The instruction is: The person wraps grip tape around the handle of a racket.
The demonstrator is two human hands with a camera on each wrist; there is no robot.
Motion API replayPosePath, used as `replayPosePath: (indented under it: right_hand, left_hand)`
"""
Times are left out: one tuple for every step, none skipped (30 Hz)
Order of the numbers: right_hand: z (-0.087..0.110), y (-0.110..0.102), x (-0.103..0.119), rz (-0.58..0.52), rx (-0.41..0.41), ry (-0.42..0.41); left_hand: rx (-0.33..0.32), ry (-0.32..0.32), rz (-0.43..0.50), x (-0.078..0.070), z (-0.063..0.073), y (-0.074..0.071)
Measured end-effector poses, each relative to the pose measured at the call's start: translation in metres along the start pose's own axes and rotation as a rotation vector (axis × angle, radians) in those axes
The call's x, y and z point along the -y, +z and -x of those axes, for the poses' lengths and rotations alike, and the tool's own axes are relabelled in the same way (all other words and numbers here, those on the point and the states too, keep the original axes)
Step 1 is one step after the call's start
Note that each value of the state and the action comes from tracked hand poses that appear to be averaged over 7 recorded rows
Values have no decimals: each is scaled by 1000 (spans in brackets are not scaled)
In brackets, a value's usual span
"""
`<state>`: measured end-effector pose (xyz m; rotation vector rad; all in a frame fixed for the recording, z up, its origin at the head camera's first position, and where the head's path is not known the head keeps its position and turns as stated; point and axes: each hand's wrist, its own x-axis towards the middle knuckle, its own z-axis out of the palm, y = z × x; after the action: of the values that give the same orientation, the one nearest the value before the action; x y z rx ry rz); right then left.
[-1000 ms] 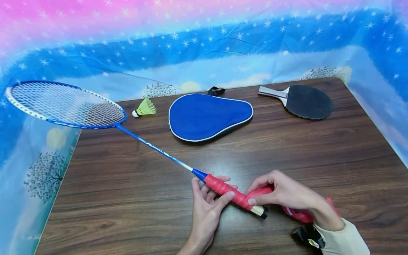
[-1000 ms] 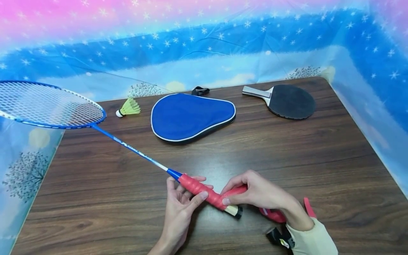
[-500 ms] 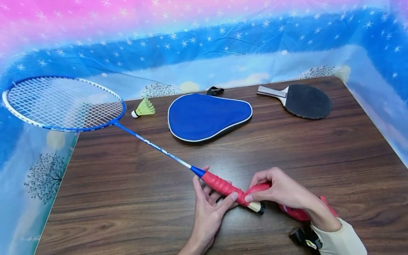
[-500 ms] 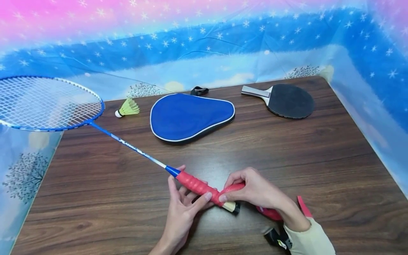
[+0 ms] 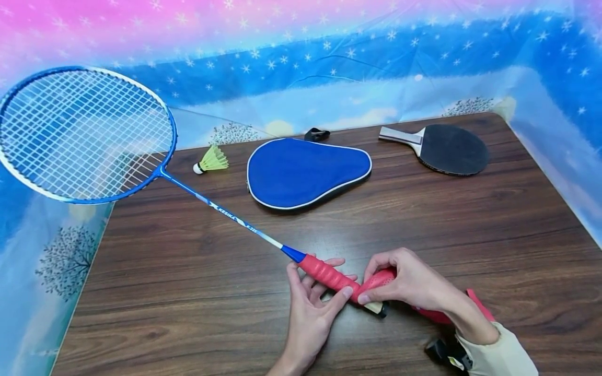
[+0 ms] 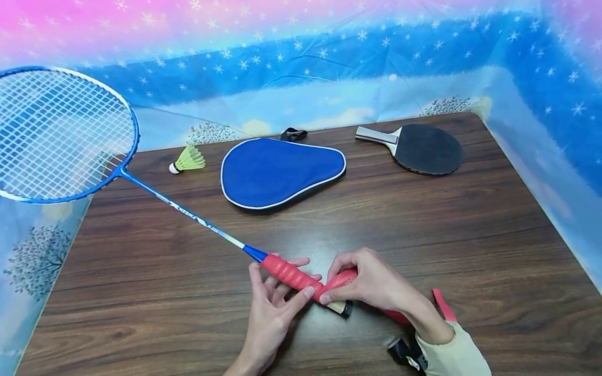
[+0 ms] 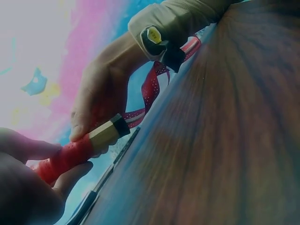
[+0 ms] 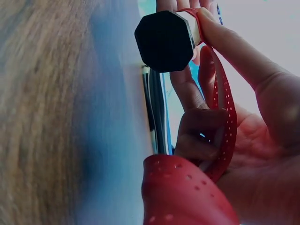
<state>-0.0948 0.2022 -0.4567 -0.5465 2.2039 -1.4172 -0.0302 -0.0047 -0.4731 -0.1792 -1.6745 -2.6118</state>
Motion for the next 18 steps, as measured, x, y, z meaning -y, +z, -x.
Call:
replayPosePath:
  right_hand:
    - [0, -1, 0, -5, 8, -13]
    - [1, -2, -1, -9, 16, -29]
    - [1, -3, -2, -19, 24, -44]
    - [1, -4, -2, -30, 34, -60]
    - [2, -4, -3, -40, 46, -65]
    - [2, -5, -3, -53, 58, -68]
    - [3, -6, -3, -59, 67, -73]
    - [3, -6, -4, -65, 75, -70]
    - [3, -6, -3, -68, 79, -67]
    - [3, -5, -3, -63, 81, -63]
    - [3, -5, -3, -56, 80, -57]
    - [2, -4, -3, -53, 77, -51]
    - [2, -4, -3, -49, 72, -45]
    - [2, -3, -3, -46, 67, -39]
    - [2, -3, -2, -43, 63, -32]
    - [2, -2, -2, -39, 63, -26]
    - [1, -1, -1, -36, 63, -22]
    - [1, -1, -1, -34, 66, -19]
  left_hand:
    - [-4, 3, -1, 0, 0, 0]
    - [-7, 4, -3, 0, 0, 0]
    - [-11, 2, 1, 0, 0, 0]
    - [-16, -4, 3, 0, 0, 0]
    - [-22, -16, 0, 0, 0, 0]
    - [-29, -30, -2, 0, 0, 0]
    - [-37, -43, -1, 0, 0, 0]
    - [-46, -57, 0, 0, 0, 0]
    - [-56, -71, 1, 0, 0, 0]
    - [-65, -83, -1, 0, 0, 0]
    - [-76, -95, -3, -1, 0, 0]
    - [-86, -103, -7, -1, 0, -1]
    - [-93, -113, -9, -1, 0, -1]
    - [-98, -123, -19, -1, 0, -1]
    - [-100, -131, -35, -2, 0, -1]
    - [-101, -138, -47, -2, 0, -2]
    - [-101, -144, -59, -2, 0, -2]
    - [-97, -146, -59, -2, 0, -2]
